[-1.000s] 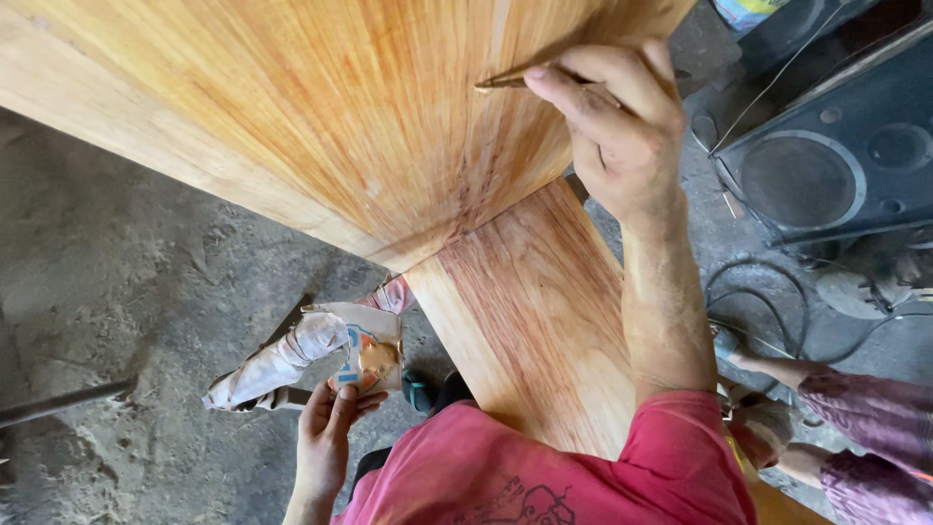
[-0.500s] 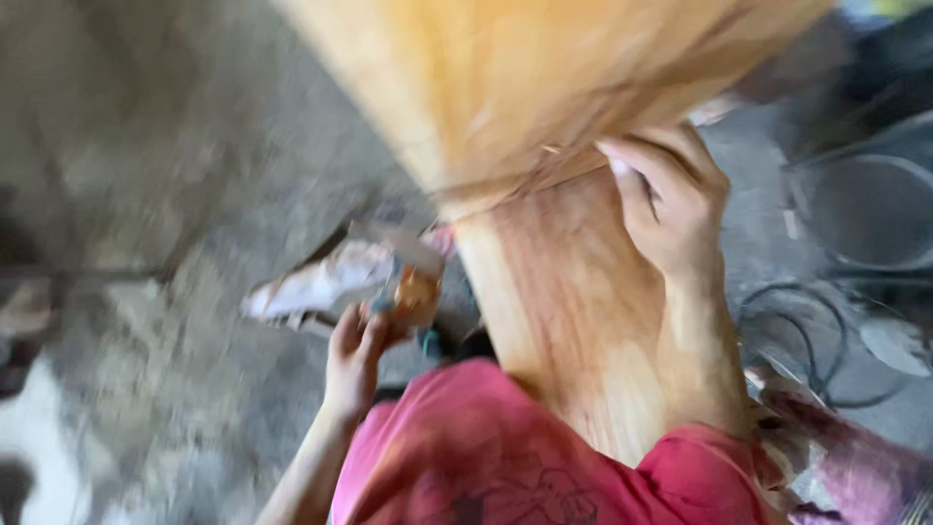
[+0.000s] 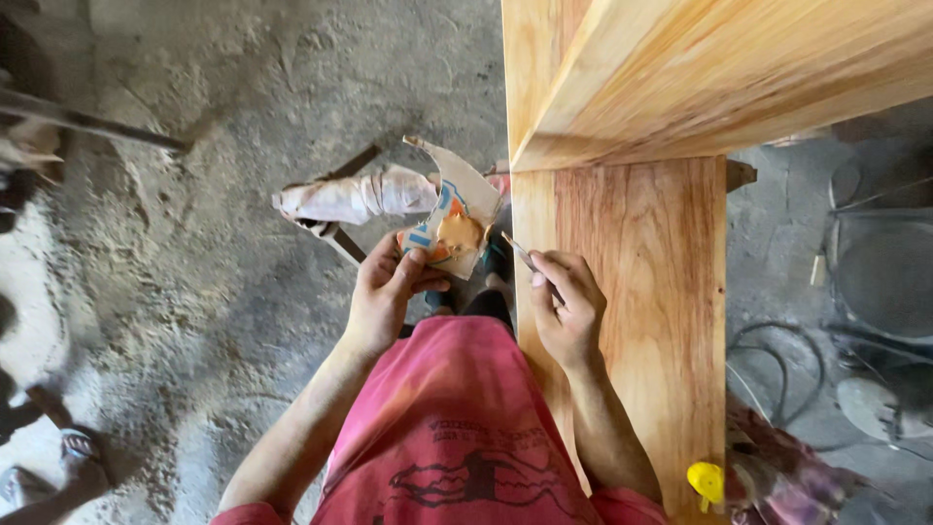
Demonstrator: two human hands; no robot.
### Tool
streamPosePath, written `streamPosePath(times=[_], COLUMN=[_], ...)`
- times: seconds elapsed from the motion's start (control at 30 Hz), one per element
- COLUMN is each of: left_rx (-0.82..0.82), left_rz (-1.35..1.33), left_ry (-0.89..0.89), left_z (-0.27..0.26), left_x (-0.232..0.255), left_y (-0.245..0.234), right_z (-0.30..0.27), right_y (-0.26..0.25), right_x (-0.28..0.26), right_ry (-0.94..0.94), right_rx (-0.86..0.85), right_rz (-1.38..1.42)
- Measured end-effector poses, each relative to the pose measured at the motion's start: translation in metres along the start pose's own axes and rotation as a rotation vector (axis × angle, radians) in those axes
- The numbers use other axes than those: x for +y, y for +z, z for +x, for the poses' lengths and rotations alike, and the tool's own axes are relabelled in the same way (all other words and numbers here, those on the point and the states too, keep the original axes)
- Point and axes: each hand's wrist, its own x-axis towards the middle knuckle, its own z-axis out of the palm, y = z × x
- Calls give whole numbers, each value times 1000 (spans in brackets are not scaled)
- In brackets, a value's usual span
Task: The person applies wood filler to cracks and imperfections on a wooden furniture piece using a putty knife. They repeatedly scoop filler from a container and spread it into the gaps on the wood surface.
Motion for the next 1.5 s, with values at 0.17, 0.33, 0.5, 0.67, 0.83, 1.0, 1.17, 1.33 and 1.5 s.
streamPosePath(times=[0.17,0.33,0.5,0.67,0.83,1.0,1.17,1.33,1.5], left_rx=[-9,0,33,4,15,33,32,8,15], left_rz=[-5,23,-58,-52,-71,-29,20,94,58], left_ry=[32,1,-11,2,-34,-32,28,91,100], left_z=[-14,-27,-36,-37,-37,-39,-35,-37,-37], left_x=[4,9,11,12,17,19,19,7,6], left_y=[-1,-4,-9,-11,-10,-9,-13,-13,-19], right_z=[10,17,14,13,15,16,20,25,25], right_y=[-3,-6,-3,-3,-5,-6,-2,10,22], right_x=[-16,-25,-32,-35,-40,-45,-57,-59,-61], right_ry=[-73,-92,-62,-79,-63,-23,-78,-98,-338], right_rx=[-19,-125,-221,-147,-258,-232,-196,-192,-219], right_rz=[-106,-212,-153,-204,-173,-156,-145,-305,-467])
